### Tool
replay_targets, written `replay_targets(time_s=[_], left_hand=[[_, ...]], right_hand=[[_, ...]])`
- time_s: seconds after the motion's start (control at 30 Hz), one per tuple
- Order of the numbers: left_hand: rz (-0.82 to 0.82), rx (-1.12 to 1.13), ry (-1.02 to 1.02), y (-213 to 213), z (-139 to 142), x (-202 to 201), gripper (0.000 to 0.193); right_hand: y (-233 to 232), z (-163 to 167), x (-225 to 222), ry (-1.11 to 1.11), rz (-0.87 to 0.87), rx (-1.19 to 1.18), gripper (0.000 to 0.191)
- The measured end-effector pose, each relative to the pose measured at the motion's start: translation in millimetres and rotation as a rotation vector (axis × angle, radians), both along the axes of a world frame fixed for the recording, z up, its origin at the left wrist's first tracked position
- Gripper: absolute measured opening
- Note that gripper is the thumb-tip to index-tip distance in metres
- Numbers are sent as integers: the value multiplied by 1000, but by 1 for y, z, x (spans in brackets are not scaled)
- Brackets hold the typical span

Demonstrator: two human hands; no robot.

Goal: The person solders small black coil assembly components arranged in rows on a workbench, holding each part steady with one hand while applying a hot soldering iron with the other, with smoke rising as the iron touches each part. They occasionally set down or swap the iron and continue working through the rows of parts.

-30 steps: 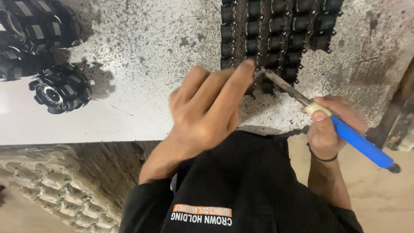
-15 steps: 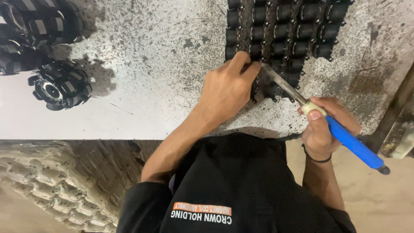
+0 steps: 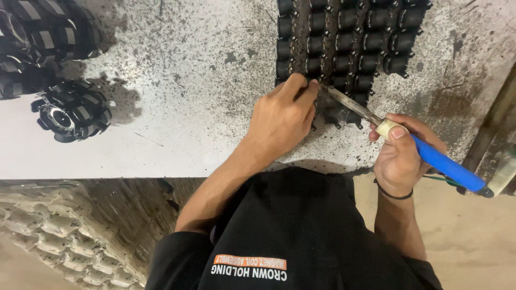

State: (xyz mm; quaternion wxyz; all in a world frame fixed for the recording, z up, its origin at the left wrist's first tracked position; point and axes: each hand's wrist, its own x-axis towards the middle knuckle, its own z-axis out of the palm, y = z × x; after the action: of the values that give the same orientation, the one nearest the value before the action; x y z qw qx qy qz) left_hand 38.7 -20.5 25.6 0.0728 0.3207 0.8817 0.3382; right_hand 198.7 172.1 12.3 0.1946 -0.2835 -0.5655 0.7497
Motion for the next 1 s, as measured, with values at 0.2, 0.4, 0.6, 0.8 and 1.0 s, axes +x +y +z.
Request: replay_targets(time_s=[0.2,0.4,0.6,0.8,1.0], left_hand=[[4,56,-87,-9,-1,-6,24],[23,52,-54,-10,-2,-6,26],[54,56,-2,-11,-6,-3,23],[66,81,30,-11,-12,-2,21],[65,87,50,-12,-14,-2,23]], right_hand=[[0,1,2,12,20,73,26],[-4,0,3,53,-3,116,25],[-4,-2,6,66,16,159,25],[-6,-3,6,89,4,140,25],[-6,-3,6,91,22,154,24]])
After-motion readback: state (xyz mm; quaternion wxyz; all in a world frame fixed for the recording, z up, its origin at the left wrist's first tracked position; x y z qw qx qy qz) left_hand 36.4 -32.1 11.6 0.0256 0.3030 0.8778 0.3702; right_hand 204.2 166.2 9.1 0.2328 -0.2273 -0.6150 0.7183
